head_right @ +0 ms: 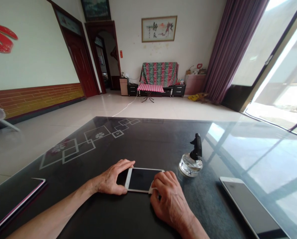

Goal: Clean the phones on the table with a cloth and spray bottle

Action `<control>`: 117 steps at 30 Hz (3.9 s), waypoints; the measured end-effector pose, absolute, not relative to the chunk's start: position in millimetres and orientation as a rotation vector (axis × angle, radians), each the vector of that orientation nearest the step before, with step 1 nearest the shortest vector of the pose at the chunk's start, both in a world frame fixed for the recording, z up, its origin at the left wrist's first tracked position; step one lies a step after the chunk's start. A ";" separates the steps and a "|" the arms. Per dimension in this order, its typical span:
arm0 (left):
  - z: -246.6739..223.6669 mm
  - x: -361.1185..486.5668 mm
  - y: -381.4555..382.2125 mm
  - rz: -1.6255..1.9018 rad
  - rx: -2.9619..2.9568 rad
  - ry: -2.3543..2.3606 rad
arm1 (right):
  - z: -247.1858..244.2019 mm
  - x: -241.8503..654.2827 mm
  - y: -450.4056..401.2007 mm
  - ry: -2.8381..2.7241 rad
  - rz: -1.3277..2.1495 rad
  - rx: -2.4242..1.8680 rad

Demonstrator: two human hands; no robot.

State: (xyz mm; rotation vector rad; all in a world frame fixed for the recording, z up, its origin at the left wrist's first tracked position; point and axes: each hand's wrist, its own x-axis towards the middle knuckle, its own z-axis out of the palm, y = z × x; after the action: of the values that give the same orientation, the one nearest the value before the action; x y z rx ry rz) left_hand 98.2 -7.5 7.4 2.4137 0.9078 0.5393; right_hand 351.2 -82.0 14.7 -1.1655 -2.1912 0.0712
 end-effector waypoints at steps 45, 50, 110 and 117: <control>8.2 93.0 -2.6 0.478 2.397 0.870 | 8.8 335.0 -80.1 -2.104 0.004 -1.255; 7.6 93.2 -1.2 0.488 2.396 0.863 | 9.2 319.8 -83.8 -2.150 0.096 -1.181; 4.6 89.5 3.8 0.559 2.361 0.789 | 16.6 335.3 -89.0 -2.285 0.261 -1.143; 6.2 90.8 3.2 0.585 2.345 0.785 | 8.1 322.5 -84.3 -2.227 0.294 -1.147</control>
State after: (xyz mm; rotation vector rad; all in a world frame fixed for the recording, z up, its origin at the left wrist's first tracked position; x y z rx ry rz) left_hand 90.8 3.2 6.2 2.3454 0.7846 0.5846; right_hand 322.5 -84.3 8.1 -1.1469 -2.2266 0.2936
